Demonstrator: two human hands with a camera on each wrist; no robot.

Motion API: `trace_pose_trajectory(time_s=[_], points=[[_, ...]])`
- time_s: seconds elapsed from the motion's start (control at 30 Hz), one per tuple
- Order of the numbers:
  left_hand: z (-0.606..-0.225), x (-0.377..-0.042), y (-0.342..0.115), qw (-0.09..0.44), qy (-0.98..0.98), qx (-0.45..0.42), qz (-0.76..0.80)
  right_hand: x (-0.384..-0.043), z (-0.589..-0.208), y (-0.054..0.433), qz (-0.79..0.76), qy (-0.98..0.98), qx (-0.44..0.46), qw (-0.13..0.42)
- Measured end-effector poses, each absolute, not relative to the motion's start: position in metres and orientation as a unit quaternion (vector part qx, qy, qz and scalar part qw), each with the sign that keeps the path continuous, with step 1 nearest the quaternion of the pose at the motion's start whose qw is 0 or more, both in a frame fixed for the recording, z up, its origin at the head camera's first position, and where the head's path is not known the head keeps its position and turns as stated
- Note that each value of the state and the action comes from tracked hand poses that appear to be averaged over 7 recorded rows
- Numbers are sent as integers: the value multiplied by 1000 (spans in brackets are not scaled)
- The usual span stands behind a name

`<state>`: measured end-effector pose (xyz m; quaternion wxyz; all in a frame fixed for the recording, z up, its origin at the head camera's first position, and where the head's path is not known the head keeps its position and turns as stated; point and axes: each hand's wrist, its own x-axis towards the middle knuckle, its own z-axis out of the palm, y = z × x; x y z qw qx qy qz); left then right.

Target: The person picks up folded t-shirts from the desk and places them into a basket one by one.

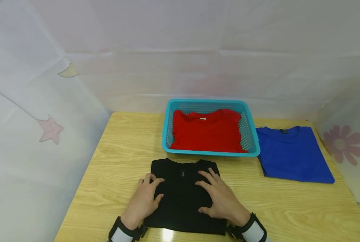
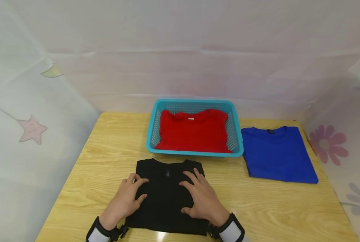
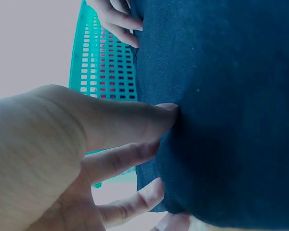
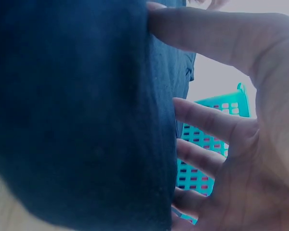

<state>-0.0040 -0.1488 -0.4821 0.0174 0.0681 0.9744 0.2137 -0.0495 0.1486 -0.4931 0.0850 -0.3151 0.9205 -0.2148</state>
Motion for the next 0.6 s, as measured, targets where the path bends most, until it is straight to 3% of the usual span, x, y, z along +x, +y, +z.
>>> trace_pose_trajectory(time_s=[0.6], points=[[-485,-9,-115,14,968,98,232,-45,-494,191,-251,923,-275,96]])
